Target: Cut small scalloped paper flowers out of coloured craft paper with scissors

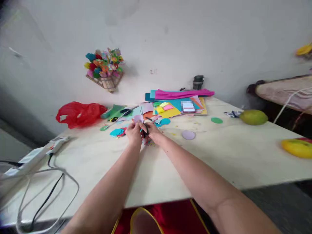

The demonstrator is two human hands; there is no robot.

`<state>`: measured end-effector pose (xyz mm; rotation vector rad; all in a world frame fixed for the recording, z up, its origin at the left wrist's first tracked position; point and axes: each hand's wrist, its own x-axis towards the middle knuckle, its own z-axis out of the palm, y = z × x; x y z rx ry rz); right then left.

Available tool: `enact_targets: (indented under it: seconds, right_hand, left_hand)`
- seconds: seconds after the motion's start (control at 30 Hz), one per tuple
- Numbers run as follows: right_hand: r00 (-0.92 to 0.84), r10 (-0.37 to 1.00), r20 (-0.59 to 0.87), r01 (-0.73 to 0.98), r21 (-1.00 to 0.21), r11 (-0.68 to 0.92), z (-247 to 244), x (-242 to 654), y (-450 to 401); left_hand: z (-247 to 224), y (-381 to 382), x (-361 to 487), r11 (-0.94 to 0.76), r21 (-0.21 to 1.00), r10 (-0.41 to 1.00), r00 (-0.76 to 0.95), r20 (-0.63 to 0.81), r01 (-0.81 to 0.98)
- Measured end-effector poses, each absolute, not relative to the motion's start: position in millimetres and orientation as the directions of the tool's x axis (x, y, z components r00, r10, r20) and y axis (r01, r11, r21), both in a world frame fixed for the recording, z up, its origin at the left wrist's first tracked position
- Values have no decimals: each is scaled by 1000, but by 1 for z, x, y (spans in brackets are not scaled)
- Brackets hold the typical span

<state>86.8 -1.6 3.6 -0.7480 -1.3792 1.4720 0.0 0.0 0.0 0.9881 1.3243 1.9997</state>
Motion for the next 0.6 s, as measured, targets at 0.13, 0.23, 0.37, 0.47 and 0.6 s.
enact_targets:
  seconds: [0.13, 0.23, 0.37, 0.47, 0.6]
  right_hand:
    - [-355, 920, 167, -215, -972, 93, 6, 87, -4]
    - [-345, 922, 174, -206, -973, 106, 9, 87, -6]
    - [-331, 925, 187, -196, -972, 127, 11, 87, -9]
    - [-301, 935, 184, -182, -974, 133, 10, 85, -8]
    - [-267, 948, 173, -159, -978, 134, 10, 82, -8]
  left_hand:
    - [3, -1, 2, -351, 934, 772, -586, 245, -71]
    - [6, -3, 4, -337, 934, 782, -587, 210, -115]
    - [10, -7, 7, -338, 928, 790, -583, 188, -158]
    - [12, -9, 9, -339, 920, 799, -576, 171, -197]
    - [13, -12, 12, -339, 910, 806, -572, 150, -240]
